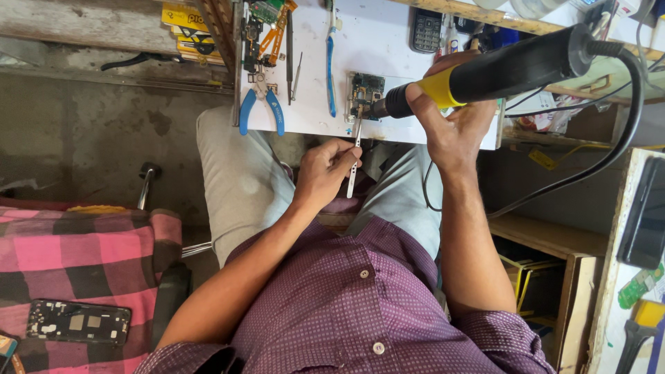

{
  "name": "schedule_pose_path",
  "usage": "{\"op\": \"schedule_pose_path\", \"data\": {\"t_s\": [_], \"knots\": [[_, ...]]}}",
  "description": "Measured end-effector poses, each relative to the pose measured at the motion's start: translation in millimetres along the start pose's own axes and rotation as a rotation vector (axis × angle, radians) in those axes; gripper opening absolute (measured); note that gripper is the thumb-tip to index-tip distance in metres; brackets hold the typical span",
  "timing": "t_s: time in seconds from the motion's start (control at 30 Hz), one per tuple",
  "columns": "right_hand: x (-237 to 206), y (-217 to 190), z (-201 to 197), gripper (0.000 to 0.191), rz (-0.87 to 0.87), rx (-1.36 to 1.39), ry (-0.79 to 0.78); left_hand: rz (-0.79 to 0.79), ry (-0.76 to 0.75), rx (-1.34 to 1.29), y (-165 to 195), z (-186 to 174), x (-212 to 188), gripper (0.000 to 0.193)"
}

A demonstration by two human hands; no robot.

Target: The person sits at a repair workbench and uses a hot air gun on a phone motherboard while holding tweezers in the other hand to work on components on the board. They later pick up a small handheld tool and continue working on the board.

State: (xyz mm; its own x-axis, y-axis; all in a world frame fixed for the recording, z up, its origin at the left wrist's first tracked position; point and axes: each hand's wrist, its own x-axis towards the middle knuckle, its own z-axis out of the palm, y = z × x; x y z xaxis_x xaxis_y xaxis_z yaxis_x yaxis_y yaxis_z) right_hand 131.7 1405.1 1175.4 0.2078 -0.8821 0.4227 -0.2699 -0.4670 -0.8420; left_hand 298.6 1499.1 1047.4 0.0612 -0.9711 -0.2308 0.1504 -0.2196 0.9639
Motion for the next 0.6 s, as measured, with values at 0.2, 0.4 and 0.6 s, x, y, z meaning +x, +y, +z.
{"op": "schedule_pose_path", "data": {"t_s": [0.2, 0.4, 0.6], "knots": [[0.6, 1.4, -0.4, 0.023, -0.013, -0.007, -0.001, 0.021, -0.008, 0.023, 0.7, -0.1, -1.2, 0.021], [1.2, 0.2, -0.9, 0.026, -0.009, -0.008, 0.008, 0.054, -0.011, 0.07, 3.0, -1.1, -2.7, 0.022], [1.5, -0.8, -1.0, 0.023, 0.002, -0.004, 0.003, 0.035, -0.003, 0.065, 3.6, -1.7, -2.5, 0.023]]}}
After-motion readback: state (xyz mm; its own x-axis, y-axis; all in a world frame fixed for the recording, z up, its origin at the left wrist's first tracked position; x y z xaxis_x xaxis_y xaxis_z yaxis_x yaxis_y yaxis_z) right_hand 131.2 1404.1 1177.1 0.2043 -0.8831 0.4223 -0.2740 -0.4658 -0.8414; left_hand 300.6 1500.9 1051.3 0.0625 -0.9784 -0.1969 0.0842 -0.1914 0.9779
